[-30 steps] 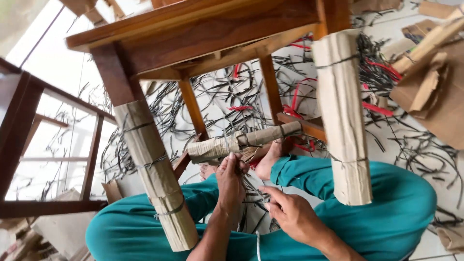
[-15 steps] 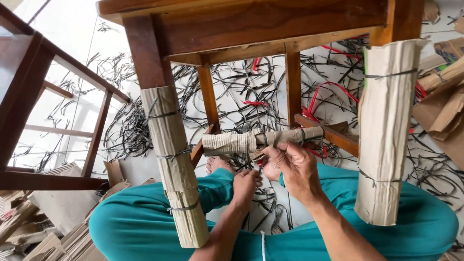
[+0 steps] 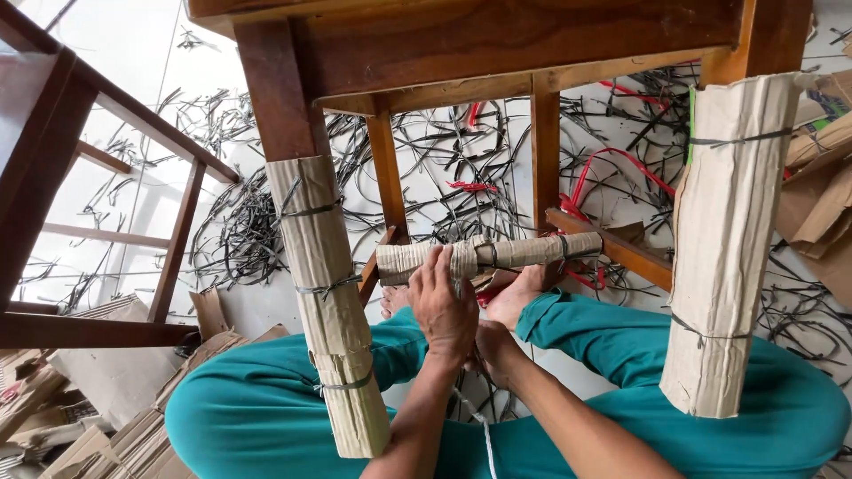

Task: Wrapping wooden chair crossbars with protective cardboard and securing them with string for transport.

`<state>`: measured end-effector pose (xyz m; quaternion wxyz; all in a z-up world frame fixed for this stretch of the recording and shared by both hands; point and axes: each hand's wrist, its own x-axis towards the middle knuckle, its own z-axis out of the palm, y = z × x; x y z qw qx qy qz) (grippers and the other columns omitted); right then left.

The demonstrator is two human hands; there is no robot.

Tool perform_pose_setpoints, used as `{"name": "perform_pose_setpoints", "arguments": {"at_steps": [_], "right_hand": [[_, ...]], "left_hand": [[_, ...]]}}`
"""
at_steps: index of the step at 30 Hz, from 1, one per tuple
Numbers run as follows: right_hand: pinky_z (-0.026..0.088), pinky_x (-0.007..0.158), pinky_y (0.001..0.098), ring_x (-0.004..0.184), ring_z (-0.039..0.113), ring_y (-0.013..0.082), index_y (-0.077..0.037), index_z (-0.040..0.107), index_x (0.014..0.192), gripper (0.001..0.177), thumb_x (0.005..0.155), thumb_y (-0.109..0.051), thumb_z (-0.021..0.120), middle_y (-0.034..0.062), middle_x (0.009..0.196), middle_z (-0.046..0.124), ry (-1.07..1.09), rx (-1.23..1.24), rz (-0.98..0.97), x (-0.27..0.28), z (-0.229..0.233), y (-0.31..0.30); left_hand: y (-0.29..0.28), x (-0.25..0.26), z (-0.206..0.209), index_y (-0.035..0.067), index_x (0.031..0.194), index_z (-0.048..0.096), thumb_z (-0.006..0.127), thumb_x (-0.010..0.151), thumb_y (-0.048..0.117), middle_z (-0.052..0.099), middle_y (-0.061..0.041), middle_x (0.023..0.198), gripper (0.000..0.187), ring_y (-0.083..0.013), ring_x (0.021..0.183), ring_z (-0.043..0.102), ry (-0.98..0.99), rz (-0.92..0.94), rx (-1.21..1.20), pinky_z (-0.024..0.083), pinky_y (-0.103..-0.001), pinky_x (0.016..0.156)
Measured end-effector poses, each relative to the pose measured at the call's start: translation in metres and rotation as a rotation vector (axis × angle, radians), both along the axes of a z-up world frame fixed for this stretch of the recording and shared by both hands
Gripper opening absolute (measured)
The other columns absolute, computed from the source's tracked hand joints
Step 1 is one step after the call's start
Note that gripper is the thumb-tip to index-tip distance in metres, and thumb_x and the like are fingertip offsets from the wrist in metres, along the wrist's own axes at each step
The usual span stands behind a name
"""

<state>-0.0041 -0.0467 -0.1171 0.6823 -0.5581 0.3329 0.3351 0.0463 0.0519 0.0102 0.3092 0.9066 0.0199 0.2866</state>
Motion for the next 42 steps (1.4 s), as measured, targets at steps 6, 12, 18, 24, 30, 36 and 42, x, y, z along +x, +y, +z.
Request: {"name": "perform_pose_setpoints", "arguments": {"at_steps": [6,12,18,24,30,36,42], "right_hand": [[0.054,0.052,0.0356,0.053,0.056,0.0217,-0.003,0.069,0.087,0.029,0.099,-0.028,0.061,0.0098,0.059,0.051,-0.198,-0.123,-0.267,0.006,0.092,0.006],[0.043,0.049,0.0314,0.054,0.044,0.0161,-0.002,0.067,0.087,0.034,0.104,-0.028,0.056,0.0048,0.057,0.049,-0.575,-0.095,-0.345,-0.013,0.157,0.011],[0.046,0.058,0.0287,0.066,0.059,0.0137,-0.006,0.076,0.088,0.033,0.101,-0.030,0.057,0.0059,0.072,0.069,-0.589,-0.289,-0.140,0.017,0.193,0.022],[0.061,0.048,0.0293,0.074,0.069,0.0171,-0.006,0.081,0.108,0.042,0.097,-0.040,0.058,0.0063,0.085,0.073,-0.512,-0.311,-0.222,0.042,0.189,0.028],[0.056,0.076,0.0261,0.089,0.072,0.0144,-0.004,0.081,0.103,0.044,0.098,-0.039,0.056,0.0085,0.091,0.079,-0.682,-0.329,-0.174,0.055,0.182,0.017],[0.051,0.067,0.0266,0.075,0.063,0.0101,-0.006,0.075,0.081,0.032,0.097,-0.031,0.063,0.0037,0.074,0.073,-0.702,-0.279,-0.023,0.034,0.182,0.015],[0.056,0.065,0.0294,0.076,0.072,0.0177,-0.003,0.080,0.092,0.036,0.094,-0.034,0.063,0.0100,0.086,0.081,-0.611,-0.344,-0.149,0.045,0.185,0.015]], "left_hand": [[-0.008,-0.005,0.011,0.016,0.134,0.060,0.064,0.087,0.016,0.065,-0.008,0.131,0.047,-0.0307,0.114,0.063,-0.101,0.055,-0.122,0.048,-0.041,0.091],[0.001,-0.018,-0.003,0.010,0.090,0.062,0.053,0.105,0.023,0.059,-0.004,0.081,0.022,-0.0170,0.074,0.053,0.108,0.064,-0.515,0.045,-0.031,0.066],[0.003,-0.023,0.004,0.013,0.087,0.066,0.042,0.106,0.039,0.066,-0.002,0.075,0.040,-0.0129,0.064,0.059,0.194,-0.088,-0.676,0.048,-0.027,0.051],[-0.003,-0.050,-0.009,0.012,0.088,0.060,0.041,0.104,0.046,0.060,-0.007,0.078,0.042,-0.0187,0.074,0.053,0.663,0.082,-0.925,0.043,-0.037,0.070],[-0.016,-0.053,0.015,0.012,0.074,0.054,0.055,0.107,0.023,0.051,0.001,0.065,0.034,-0.0105,0.063,0.040,0.453,-0.098,-0.868,0.037,-0.032,0.056],[-0.005,-0.036,0.026,0.011,0.075,0.058,0.052,0.104,0.039,0.057,-0.001,0.066,0.041,-0.0112,0.063,0.045,0.474,0.027,-0.793,0.039,-0.035,0.055],[-0.007,-0.045,0.033,0.014,0.069,0.051,0.056,0.106,0.036,0.046,0.001,0.061,0.043,-0.0106,0.058,0.038,0.521,-0.117,-0.893,0.032,-0.032,0.052]]}}
